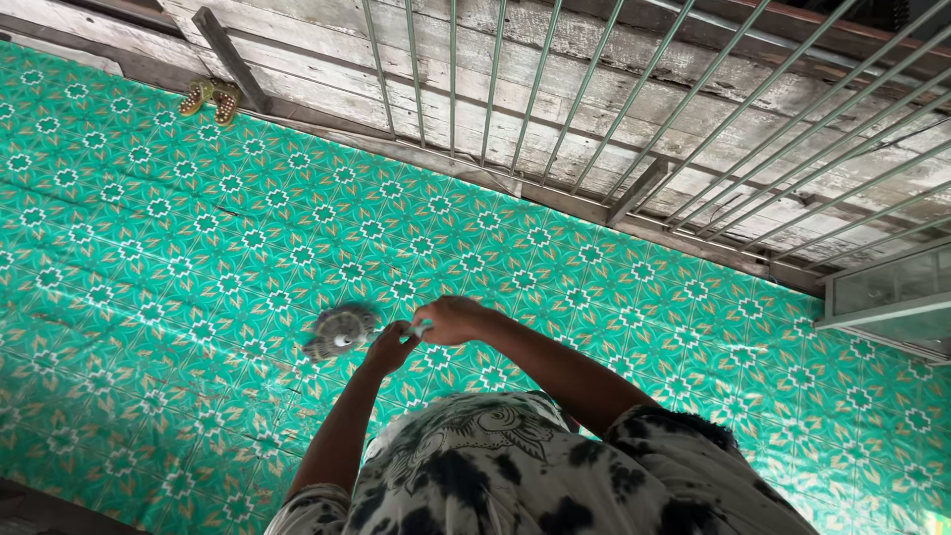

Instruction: The person cleans the patterned floor by pushing and pulling a mop back and forth across different sections of the entryway.

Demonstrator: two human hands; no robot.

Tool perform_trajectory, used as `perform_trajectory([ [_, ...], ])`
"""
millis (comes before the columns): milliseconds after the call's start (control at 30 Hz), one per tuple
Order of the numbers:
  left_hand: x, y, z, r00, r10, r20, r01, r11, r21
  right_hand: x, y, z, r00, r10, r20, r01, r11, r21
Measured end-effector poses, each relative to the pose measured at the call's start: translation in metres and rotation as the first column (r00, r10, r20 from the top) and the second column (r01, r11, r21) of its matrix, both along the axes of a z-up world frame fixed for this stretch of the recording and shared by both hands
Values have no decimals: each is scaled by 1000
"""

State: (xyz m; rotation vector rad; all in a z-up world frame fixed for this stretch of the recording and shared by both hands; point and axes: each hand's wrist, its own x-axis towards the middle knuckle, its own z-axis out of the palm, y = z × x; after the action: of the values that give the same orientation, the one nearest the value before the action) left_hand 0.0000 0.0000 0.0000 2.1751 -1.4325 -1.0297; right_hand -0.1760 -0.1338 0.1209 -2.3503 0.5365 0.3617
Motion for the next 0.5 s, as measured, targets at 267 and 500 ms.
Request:
perform_trajectory([
  [267,-68,22,-22,981,-148,128,135,985,104,-105,27,-74,978,-83,-192,97,993,69],
  [500,-270,-56,-40,870,-473,-137,482,875,42,-320,8,-30,857,-368,-360,341,930,-141],
])
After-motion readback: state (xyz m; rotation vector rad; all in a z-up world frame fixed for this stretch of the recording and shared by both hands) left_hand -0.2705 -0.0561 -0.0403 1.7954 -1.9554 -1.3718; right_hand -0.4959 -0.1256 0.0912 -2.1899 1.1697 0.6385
